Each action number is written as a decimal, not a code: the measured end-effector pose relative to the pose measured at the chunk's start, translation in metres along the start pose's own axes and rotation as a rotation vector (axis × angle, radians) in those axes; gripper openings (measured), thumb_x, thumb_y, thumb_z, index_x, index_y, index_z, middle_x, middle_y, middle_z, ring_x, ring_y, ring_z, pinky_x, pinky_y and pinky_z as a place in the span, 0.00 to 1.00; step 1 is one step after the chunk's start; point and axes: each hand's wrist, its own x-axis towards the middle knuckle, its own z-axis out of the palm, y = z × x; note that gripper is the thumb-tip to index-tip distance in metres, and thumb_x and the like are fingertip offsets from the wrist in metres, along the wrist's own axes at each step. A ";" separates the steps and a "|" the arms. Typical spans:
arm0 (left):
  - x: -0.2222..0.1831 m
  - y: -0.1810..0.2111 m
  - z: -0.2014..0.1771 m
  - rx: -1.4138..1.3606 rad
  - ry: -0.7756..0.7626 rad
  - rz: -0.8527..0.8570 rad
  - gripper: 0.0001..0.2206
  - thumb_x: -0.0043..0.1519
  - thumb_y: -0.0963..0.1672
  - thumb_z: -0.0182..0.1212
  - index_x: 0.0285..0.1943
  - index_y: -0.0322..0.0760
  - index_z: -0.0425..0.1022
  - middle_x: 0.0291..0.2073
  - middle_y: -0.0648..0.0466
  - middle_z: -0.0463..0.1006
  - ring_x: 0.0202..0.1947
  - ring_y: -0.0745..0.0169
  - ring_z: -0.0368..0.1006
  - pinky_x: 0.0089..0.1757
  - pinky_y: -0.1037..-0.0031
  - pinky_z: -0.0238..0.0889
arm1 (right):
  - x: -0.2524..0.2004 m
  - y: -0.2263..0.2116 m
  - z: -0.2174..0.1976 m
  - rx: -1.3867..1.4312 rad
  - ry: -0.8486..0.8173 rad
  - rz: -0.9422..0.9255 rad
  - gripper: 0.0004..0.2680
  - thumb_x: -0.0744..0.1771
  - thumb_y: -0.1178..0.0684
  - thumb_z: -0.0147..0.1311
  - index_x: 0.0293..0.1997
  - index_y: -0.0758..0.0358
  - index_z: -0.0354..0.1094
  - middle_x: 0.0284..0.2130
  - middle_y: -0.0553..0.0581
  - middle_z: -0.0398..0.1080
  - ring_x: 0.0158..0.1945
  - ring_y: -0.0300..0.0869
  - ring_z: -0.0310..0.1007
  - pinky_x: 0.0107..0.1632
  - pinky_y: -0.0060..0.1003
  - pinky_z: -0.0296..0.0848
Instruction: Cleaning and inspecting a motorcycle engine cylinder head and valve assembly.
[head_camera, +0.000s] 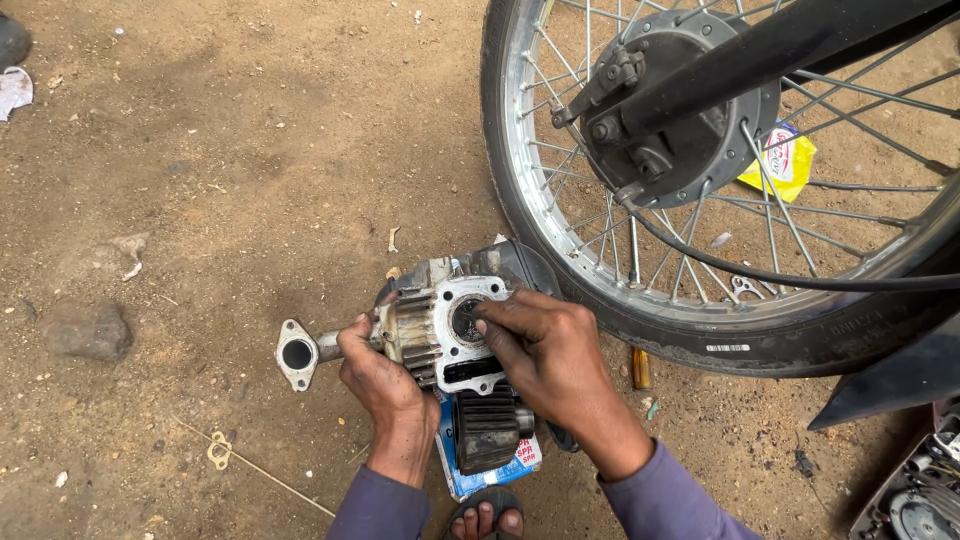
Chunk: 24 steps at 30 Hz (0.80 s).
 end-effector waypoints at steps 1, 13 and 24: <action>0.001 -0.001 -0.001 -0.011 -0.007 0.011 0.24 0.63 0.49 0.40 0.54 0.26 0.76 0.40 0.44 0.81 0.37 0.58 0.81 0.38 0.67 0.79 | -0.001 -0.004 -0.001 0.000 0.014 0.014 0.06 0.63 0.60 0.63 0.41 0.66 0.80 0.27 0.56 0.79 0.23 0.38 0.76 0.25 0.34 0.74; 0.001 0.000 0.001 -0.022 -0.007 0.009 0.24 0.63 0.48 0.40 0.54 0.24 0.76 0.42 0.45 0.81 0.40 0.58 0.81 0.42 0.68 0.79 | -0.002 -0.010 -0.019 -0.184 -0.029 -0.161 0.07 0.62 0.59 0.62 0.41 0.64 0.80 0.27 0.55 0.77 0.27 0.44 0.77 0.30 0.39 0.74; -0.001 -0.013 -0.011 0.072 -0.078 0.088 0.26 0.65 0.48 0.36 0.54 0.22 0.76 0.38 0.40 0.80 0.36 0.53 0.81 0.36 0.61 0.77 | -0.037 0.038 -0.017 0.659 0.254 0.734 0.08 0.65 0.58 0.58 0.47 0.68 0.79 0.21 0.55 0.70 0.19 0.35 0.57 0.21 0.30 0.54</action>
